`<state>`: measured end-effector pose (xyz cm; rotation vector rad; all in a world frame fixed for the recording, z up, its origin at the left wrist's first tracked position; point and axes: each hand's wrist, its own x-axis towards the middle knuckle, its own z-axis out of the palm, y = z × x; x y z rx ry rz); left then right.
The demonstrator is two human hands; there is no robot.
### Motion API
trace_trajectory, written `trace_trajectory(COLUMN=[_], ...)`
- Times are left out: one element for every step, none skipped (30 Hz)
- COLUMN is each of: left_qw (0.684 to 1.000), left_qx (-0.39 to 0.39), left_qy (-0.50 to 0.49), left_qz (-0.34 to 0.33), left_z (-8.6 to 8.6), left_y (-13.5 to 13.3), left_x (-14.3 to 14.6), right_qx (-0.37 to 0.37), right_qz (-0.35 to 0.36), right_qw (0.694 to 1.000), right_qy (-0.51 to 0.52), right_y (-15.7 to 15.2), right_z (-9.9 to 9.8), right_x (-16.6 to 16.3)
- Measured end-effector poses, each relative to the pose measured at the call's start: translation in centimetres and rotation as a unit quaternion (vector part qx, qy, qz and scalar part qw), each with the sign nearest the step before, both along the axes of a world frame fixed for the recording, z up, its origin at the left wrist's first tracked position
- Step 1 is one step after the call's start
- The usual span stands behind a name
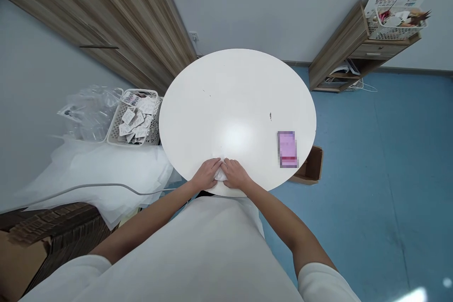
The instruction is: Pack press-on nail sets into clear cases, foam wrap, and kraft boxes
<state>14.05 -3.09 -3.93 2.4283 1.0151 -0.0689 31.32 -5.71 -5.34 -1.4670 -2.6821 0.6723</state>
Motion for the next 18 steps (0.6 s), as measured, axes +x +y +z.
trace_trajectory(left_qw=[1.000,1.000,0.999,0.999,0.998,0.998,0.997,0.997,0.996,0.995,0.994,0.991,0.985,0.978,0.969,0.959,0.949,0.940], left_qx=[-0.011,-0.022,-0.032,-0.041,-0.048,-0.054,-0.061,-0.067,-0.074,-0.083,-0.099,-0.125,-0.157,-0.192,-0.224,-0.249,-0.262,-0.263], left_qy=[-0.002,-0.005,-0.008,-0.012,-0.018,-0.025,-0.033,-0.040,-0.044,-0.046,-0.046,-0.048,-0.054,-0.064,-0.078,-0.093,-0.106,-0.116], left_qz=[-0.008,-0.014,-0.020,-0.023,-0.025,-0.027,-0.027,-0.025,-0.016,-0.003,0.011,0.023,0.034,0.048,0.069,0.100,0.140,0.184], left_z=[0.1,0.3,0.5,0.7,0.9,1.0,1.1,1.1,1.1,1.0,0.8,0.6,0.3,0.0,-0.4,-0.7,-1.0,-1.4], left_y=[0.4,0.9,1.4,1.9,2.3,2.8,3.4,3.9,4.5,5.1,5.8,6.5,7.1,7.6,8.0,8.3,8.5,8.5], left_x=[0.1,0.2,0.3,0.3,0.3,0.2,0.2,0.1,0.1,0.1,0.2,0.3,0.4,0.4,0.5,0.5,0.6,0.6], right_qx=[-0.012,-0.025,-0.040,-0.057,-0.074,-0.090,-0.105,-0.118,-0.130,-0.141,-0.152,-0.165,-0.181,-0.202,-0.229,-0.256,-0.276,-0.284], right_qz=[-0.006,-0.013,-0.023,-0.035,-0.049,-0.063,-0.078,-0.093,-0.107,-0.122,-0.140,-0.164,-0.194,-0.231,-0.271,-0.312,-0.353,-0.393], right_qw=[1.000,1.000,0.999,0.998,0.996,0.994,0.991,0.989,0.985,0.982,0.977,0.969,0.959,0.945,0.926,0.903,0.880,0.859], right_qy=[0.000,0.000,0.002,0.005,0.007,0.009,0.011,0.014,0.023,0.039,0.060,0.081,0.100,0.115,0.130,0.143,0.157,0.168], right_y=[0.2,0.5,0.8,1.2,1.6,2.0,2.4,2.8,3.2,3.6,4.0,4.4,4.8,5.1,5.4,5.6,5.7,5.7], right_z=[0.1,0.2,0.3,0.5,0.6,0.8,1.0,1.2,1.3,1.5,1.6,1.6,1.6,1.6,1.5,1.3,1.1,0.9], right_x=[-0.1,-0.1,-0.2,-0.3,-0.3,-0.3,-0.3,-0.2,-0.2,0.0,0.1,0.3,0.5,0.6,0.7,0.7,0.6,0.4])
